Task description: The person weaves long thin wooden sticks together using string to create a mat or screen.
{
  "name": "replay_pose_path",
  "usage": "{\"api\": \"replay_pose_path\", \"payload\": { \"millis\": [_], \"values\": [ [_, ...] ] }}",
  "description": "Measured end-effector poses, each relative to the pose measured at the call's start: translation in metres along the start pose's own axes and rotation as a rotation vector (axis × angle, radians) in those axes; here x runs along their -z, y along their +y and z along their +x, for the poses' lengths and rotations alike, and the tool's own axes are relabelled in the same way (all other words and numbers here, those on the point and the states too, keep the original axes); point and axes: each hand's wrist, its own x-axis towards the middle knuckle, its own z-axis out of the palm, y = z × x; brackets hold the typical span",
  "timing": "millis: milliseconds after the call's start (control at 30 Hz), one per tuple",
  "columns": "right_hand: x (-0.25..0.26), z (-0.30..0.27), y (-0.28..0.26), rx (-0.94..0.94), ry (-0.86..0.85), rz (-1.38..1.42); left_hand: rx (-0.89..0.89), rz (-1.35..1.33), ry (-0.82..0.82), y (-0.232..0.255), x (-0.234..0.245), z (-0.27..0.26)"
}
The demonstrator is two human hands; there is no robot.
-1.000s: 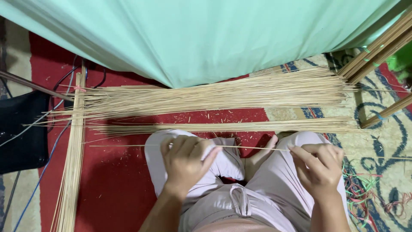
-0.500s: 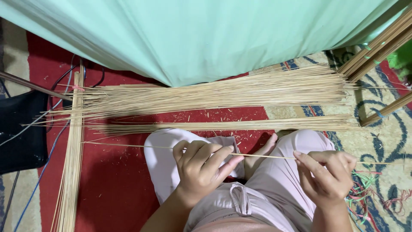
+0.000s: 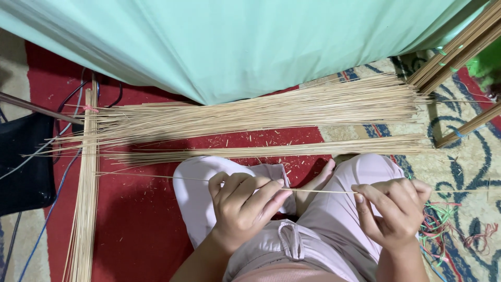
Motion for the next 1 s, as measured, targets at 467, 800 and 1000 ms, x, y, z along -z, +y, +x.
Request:
{"api": "replay_pose_path", "payload": {
  "millis": [467,800,1000],
  "values": [
    [-0.005,-0.016,0.009,0.127,0.046,-0.112,0.159,-0.053,-0.036,0.009,-0.002,0.004],
    [-0.006,-0.015,0.007,0.155,0.057,-0.107,0.182,-0.054,-0.04,0.008,-0.003,0.001],
    [-0.007,-0.022,0.013,0.144,0.041,-0.106,0.176,-0.109,-0.065,0.007,-0.002,0.0]
  ]
}}
